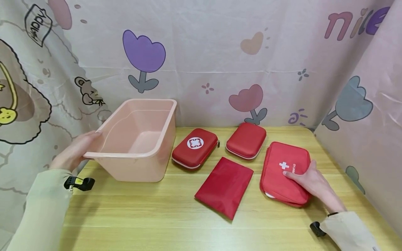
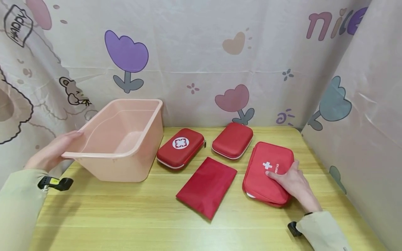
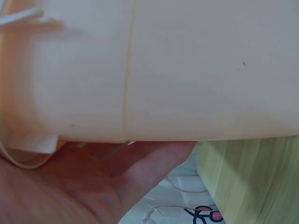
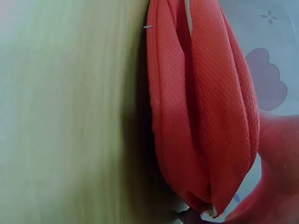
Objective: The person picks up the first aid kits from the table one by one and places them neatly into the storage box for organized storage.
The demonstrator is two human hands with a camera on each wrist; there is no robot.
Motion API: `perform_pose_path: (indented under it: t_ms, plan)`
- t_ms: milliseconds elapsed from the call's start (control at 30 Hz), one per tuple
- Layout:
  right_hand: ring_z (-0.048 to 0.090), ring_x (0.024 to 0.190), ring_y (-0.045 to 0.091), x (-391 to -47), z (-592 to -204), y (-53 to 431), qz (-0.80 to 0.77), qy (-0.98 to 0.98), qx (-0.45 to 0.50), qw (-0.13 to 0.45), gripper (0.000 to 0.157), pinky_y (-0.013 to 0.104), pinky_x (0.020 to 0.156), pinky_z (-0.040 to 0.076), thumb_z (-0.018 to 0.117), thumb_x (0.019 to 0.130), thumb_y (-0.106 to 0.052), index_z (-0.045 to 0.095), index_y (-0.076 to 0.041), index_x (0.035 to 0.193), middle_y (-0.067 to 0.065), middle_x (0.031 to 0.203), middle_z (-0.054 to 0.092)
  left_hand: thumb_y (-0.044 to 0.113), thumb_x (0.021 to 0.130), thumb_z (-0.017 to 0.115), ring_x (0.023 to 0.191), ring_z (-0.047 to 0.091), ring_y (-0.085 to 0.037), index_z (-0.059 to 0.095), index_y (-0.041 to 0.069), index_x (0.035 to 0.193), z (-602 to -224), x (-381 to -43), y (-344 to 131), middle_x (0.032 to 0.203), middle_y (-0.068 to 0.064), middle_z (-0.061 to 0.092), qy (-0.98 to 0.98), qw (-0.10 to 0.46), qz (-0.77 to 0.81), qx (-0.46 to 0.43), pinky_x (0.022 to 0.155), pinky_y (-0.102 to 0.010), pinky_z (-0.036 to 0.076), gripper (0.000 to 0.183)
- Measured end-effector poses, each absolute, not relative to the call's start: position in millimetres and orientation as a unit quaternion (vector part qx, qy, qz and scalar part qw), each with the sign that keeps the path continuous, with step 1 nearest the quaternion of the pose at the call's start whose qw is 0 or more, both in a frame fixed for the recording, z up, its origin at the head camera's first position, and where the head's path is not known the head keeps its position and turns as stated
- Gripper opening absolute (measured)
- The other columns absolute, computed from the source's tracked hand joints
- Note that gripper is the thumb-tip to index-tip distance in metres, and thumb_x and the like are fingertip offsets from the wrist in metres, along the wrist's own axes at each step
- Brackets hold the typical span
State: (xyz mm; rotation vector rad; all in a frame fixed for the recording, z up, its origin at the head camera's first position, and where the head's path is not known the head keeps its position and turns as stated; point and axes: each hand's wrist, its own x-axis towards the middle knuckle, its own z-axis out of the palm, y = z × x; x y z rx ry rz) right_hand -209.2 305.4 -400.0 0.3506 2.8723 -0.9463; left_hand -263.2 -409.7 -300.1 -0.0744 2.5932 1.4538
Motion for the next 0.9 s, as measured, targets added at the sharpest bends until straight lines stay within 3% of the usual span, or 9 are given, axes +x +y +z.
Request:
perform_pose_path:
  t_ms: [133,300,533,733,900]
  plan:
    - [0.052,0.1,0.046,-211.5,-399.2,307.3,-0.323,0.938,0.114,0.054,0.122,0.052,0.08,0.048,0.063,0.086,-0.061,-0.008,0.021,0.14,0.039,0.115,0.042,0.047,0.105,0.026,0.082,0.06,-0.008,0.004,-0.008,0.152,-299.5,-262.9,-410.5,0.108,-0.006,0.054,0.866,0.082,0.493,-0.025,0.071,-0.032,0.053,0.075]
    - [0.053,0.102,0.044,-212.8,-401.3,310.7,-0.351,0.929,0.104,0.046,0.112,0.051,0.083,0.049,0.066,0.087,-0.057,0.006,0.022,0.139,0.038,0.118,0.044,0.046,0.105,0.026,0.082,0.059,-0.007,0.005,-0.009,0.152,-300.3,-263.0,-411.0,0.104,0.001,0.054,0.864,0.082,0.496,-0.027,0.07,-0.032,0.052,0.075]
    - [0.066,0.078,0.022,-212.4,-405.0,313.5,-0.452,0.886,0.092,0.041,0.089,0.031,0.069,0.055,0.071,0.089,-0.04,0.022,0.018,0.136,0.024,0.105,0.06,0.047,0.105,0.026,0.083,0.059,-0.006,0.005,-0.008,0.152,-301.4,-263.1,-410.6,0.115,-0.012,0.052,0.868,0.082,0.488,-0.027,0.071,-0.032,0.052,0.075]
    - [0.068,0.073,0.018,-207.4,-405.1,313.3,-0.525,0.841,0.115,0.064,0.08,0.029,0.068,0.055,0.07,0.091,-0.037,0.028,0.014,0.136,0.005,0.088,0.067,0.048,0.105,0.025,0.085,0.057,-0.005,0.005,-0.007,0.153,-302.2,-263.0,-410.0,0.134,-0.031,0.037,0.869,0.082,0.487,-0.027,0.072,-0.031,0.052,0.076]
    - [0.07,0.073,0.017,-205.6,-404.1,314.1,-0.604,0.784,0.115,0.085,0.056,0.03,0.069,0.055,0.066,0.094,-0.032,0.043,0.008,0.125,-0.001,0.081,0.07,0.048,0.105,0.026,0.084,0.058,-0.005,0.005,-0.008,0.152,-301.4,-262.8,-410.5,0.123,-0.02,0.048,0.867,0.081,0.491,-0.028,0.073,-0.031,0.052,0.076]
